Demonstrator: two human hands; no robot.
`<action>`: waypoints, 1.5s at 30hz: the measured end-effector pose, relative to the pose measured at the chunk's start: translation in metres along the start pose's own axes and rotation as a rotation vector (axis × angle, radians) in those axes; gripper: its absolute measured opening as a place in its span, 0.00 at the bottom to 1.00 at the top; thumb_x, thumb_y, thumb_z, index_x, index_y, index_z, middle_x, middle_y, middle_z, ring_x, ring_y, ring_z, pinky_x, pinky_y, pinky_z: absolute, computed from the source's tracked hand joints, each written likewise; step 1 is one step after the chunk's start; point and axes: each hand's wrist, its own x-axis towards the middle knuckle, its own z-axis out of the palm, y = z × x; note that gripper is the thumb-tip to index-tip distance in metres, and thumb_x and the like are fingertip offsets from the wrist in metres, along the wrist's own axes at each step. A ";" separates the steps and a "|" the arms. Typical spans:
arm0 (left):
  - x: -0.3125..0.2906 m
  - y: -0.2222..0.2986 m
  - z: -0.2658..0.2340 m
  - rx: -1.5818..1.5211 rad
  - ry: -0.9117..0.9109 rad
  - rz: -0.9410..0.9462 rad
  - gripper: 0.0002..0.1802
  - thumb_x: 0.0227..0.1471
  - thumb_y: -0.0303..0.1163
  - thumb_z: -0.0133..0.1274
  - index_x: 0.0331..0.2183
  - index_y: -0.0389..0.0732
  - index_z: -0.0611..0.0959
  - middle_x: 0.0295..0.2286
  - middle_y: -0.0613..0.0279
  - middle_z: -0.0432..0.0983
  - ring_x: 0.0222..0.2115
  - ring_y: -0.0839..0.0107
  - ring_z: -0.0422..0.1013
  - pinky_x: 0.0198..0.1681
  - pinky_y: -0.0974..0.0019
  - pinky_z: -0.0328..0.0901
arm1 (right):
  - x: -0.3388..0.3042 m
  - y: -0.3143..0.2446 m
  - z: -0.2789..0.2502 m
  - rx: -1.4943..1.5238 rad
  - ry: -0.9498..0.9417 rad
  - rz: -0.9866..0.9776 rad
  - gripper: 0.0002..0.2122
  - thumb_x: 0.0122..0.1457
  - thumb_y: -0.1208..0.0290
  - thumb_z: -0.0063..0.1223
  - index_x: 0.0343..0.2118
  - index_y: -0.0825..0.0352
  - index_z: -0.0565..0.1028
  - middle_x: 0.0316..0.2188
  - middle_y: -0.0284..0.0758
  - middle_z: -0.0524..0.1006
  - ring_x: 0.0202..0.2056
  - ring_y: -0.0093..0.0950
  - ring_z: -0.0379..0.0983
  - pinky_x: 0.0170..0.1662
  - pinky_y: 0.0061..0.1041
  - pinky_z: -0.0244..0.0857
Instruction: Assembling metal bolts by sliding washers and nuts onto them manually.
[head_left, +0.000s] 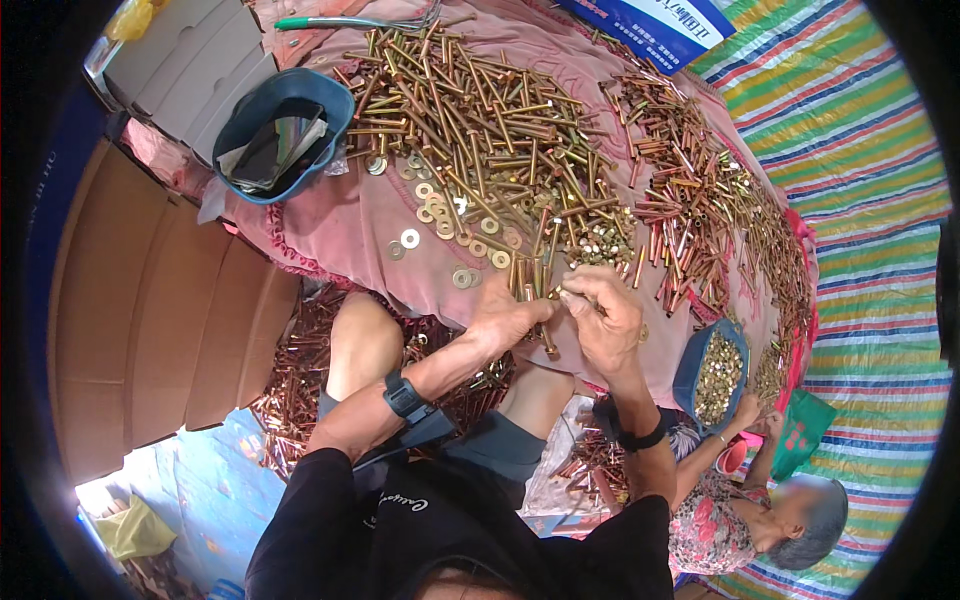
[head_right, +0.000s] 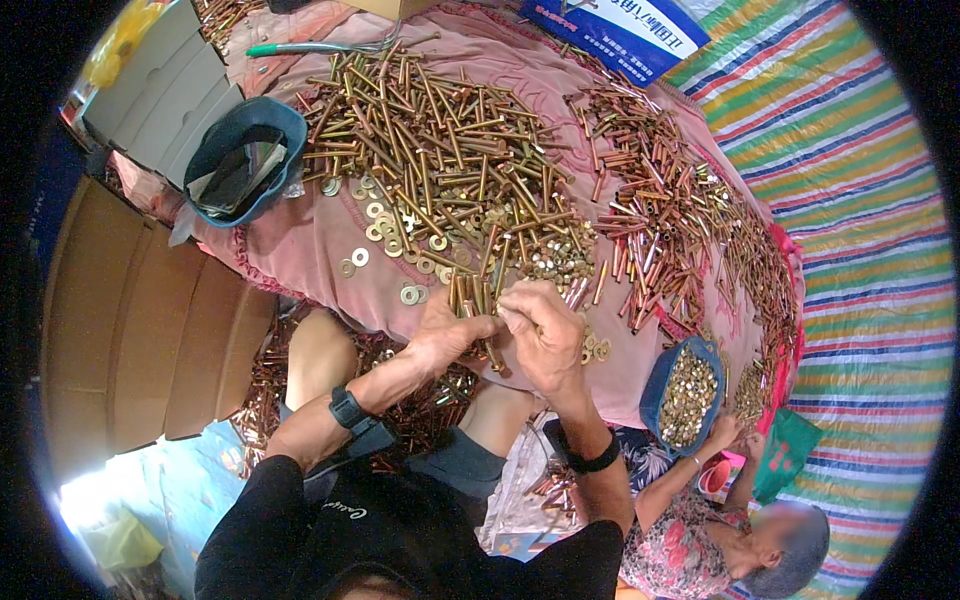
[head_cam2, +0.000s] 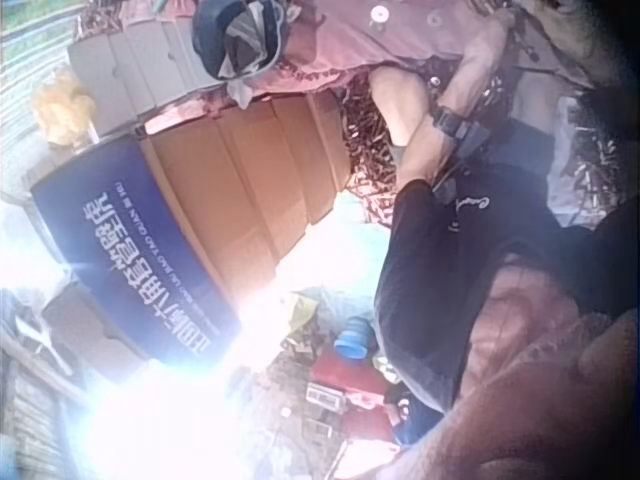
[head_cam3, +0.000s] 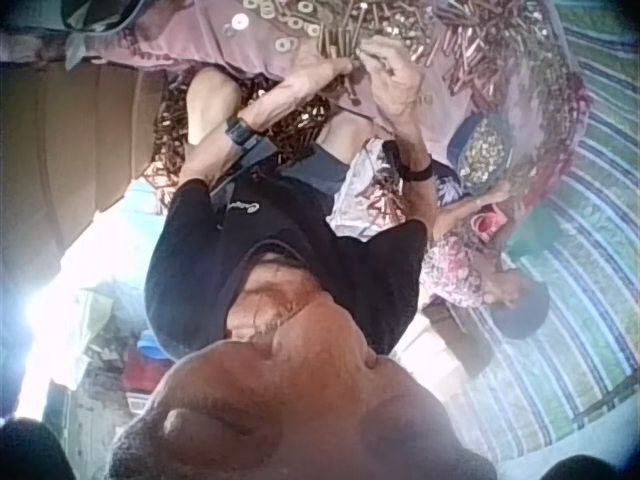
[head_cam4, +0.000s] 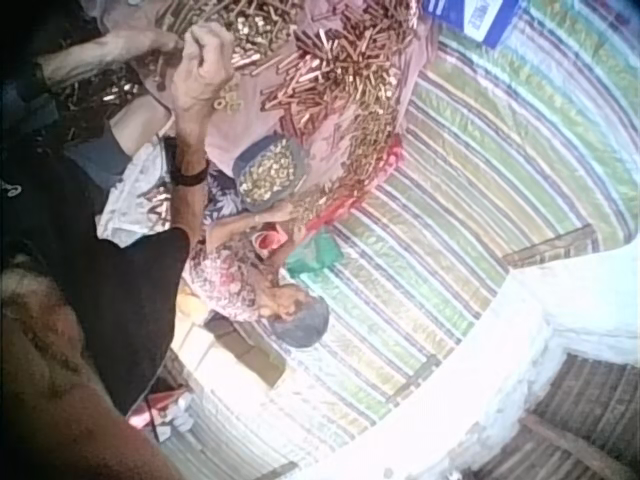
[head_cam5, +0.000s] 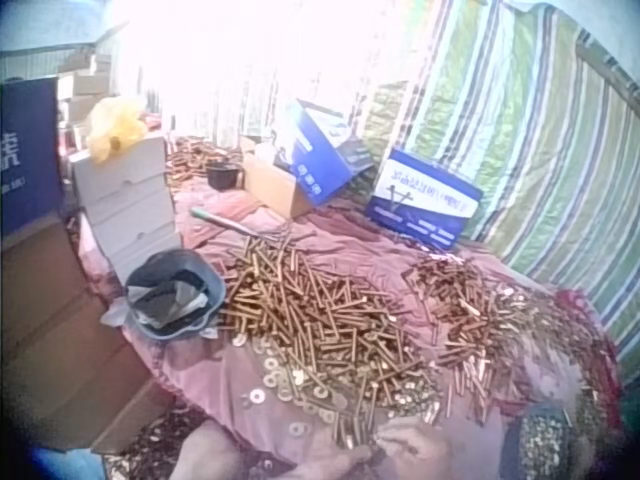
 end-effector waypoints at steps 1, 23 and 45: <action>0.000 -0.001 -0.001 0.008 -0.011 -0.016 0.18 0.46 0.18 0.59 0.42 0.34 0.81 0.30 0.63 0.80 0.29 0.74 0.75 0.32 0.68 0.71 | 0.003 -0.003 0.000 -0.055 -0.009 0.004 0.06 0.57 0.81 0.62 0.38 0.71 0.80 0.37 0.40 0.79 0.37 0.30 0.78 0.41 0.27 0.72; 0.005 -0.010 -0.001 0.025 -0.027 0.051 0.16 0.50 0.21 0.58 0.43 0.33 0.79 0.31 0.58 0.81 0.27 0.69 0.79 0.24 0.64 0.76 | 0.002 -0.013 0.004 -0.179 0.013 0.049 0.11 0.56 0.73 0.68 0.37 0.73 0.77 0.31 0.35 0.78 0.28 0.19 0.73 0.33 0.21 0.69; 0.003 -0.003 -0.001 0.050 -0.046 0.010 0.16 0.48 0.21 0.57 0.43 0.36 0.78 0.27 0.60 0.80 0.22 0.71 0.77 0.18 0.69 0.72 | -0.001 -0.012 0.004 -0.173 -0.003 0.127 0.10 0.59 0.73 0.63 0.41 0.72 0.78 0.29 0.40 0.77 0.28 0.32 0.76 0.32 0.28 0.69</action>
